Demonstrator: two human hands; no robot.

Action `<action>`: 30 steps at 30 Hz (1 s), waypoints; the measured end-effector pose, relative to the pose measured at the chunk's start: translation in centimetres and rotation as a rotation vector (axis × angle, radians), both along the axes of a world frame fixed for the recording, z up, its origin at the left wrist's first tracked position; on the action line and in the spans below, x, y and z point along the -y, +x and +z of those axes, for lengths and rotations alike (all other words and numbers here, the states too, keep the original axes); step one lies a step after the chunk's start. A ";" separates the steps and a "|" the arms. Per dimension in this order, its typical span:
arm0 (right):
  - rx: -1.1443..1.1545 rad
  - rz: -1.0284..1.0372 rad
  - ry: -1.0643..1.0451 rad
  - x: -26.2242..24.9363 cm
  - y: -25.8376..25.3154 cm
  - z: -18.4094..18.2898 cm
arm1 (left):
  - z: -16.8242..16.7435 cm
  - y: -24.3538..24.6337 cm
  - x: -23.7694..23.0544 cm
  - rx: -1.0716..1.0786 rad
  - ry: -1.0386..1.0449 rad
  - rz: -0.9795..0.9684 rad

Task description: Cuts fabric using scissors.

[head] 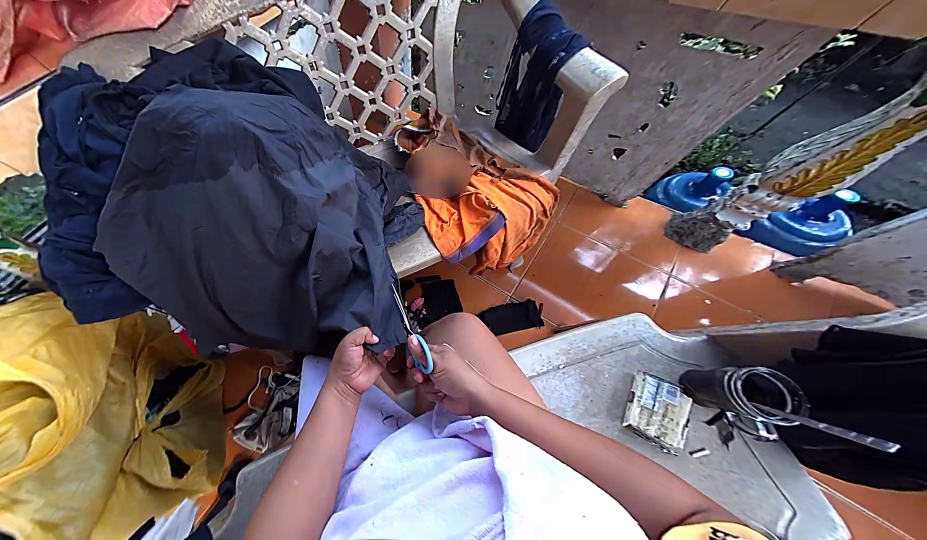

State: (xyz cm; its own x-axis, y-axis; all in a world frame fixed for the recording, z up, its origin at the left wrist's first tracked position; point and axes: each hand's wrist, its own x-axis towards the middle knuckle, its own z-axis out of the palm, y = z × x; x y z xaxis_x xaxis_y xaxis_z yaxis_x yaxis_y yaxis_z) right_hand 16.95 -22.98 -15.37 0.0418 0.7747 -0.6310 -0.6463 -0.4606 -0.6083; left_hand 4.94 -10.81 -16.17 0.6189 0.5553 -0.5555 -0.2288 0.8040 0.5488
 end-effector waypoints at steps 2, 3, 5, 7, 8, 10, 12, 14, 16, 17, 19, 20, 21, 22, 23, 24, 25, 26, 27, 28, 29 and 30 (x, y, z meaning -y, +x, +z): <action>-0.029 -0.020 0.004 -0.3 -0.1 -0.1 | 0.0 -0.1 0.1 0.014 0.003 -0.013; -0.044 -0.022 0.002 -0.4 0.0 -0.1 | -0.1 -0.1 0.1 0.025 0.003 -0.020; -0.054 -0.020 -0.014 -0.7 0.2 0.0 | -0.1 -0.2 0.1 0.039 0.006 -0.031; -0.044 -0.012 -0.034 -1.0 0.3 0.1 | -0.1 -0.4 0.2 0.046 0.010 -0.037; -0.037 -0.009 -0.041 -1.2 0.4 0.0 | -0.2 -0.4 0.2 0.048 0.012 -0.038; -0.024 -0.005 -0.046 -1.5 0.5 -0.1 | -0.3 -0.5 0.1 0.057 0.016 -0.037; -0.004 -0.002 -0.038 -1.7 0.5 -0.2 | -0.5 -0.5 0.0 0.075 0.010 -0.042; 0.017 -0.007 -0.032 -1.8 0.4 -0.3 | -0.5 -0.6 0.0 0.076 0.008 -0.041; 0.041 -0.012 -0.029 -1.8 0.4 -0.4 | -0.6 -0.6 0.0 0.070 0.010 -0.037; 0.045 -0.013 -0.027 -1.8 0.4 -0.5 | -0.6 -0.6 0.0 0.071 0.008 -0.033; 0.039 -0.023 -0.029 -1.7 0.4 -0.6 | -0.6 -0.7 0.0 0.079 0.000 -0.019; 0.033 -0.025 -0.032 -1.6 0.4 -0.5 | -0.6 -0.8 -0.1 0.079 -0.003 -0.012; 0.025 -0.027 -0.035 -1.5 0.4 -0.5 | -0.5 -0.8 -0.2 0.073 -0.003 -0.006; 0.017 -0.028 -0.035 -1.5 0.4 -0.5 | -0.5 -0.9 -0.2 0.065 -0.003 0.003; 0.009 -0.029 -0.033 -1.5 0.4 -0.5 | -0.5 -0.9 -0.3 0.058 -0.002 0.008; 0.006 -0.030 -0.031 -1.5 0.5 -0.5 | -0.5 -1.0 -0.3 0.056 -0.004 0.013; 0.007 -0.028 -0.027 -1.6 0.6 -0.5 | -0.5 -1.1 -0.3 0.056 -0.004 0.015; 0.011 -0.020 -0.027 -1.8 0.7 -0.6 | -0.5 -1.1 -0.3 0.056 -0.005 0.015; 0.017 -0.005 -0.029 -2.0 0.8 -0.7 | -0.6 -1.2 -0.3 0.057 -0.006 0.012; 0.024 0.016 -0.034 -2.2 1.0 -0.7 | -0.6 -1.3 -0.3 0.061 -0.006 0.005; 0.031 0.039 -0.036 -2.4 1.1 -0.8 | -0.6 -1.4 -0.3 0.067 -0.005 -0.004; 0.036 0.051 -0.042 -2.6 1.3 -0.8 | -0.6 -1.5 -0.3 0.075 -0.008 -0.014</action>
State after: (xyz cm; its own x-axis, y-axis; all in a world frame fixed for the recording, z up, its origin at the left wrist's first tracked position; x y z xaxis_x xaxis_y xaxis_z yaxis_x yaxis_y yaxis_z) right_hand 18.25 -20.35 -16.18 0.0263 0.7496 -0.6614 -0.5993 -0.5177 -0.6106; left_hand 3.41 -10.54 -16.81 0.6664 0.5421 -0.5118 -0.2581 0.8118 0.5238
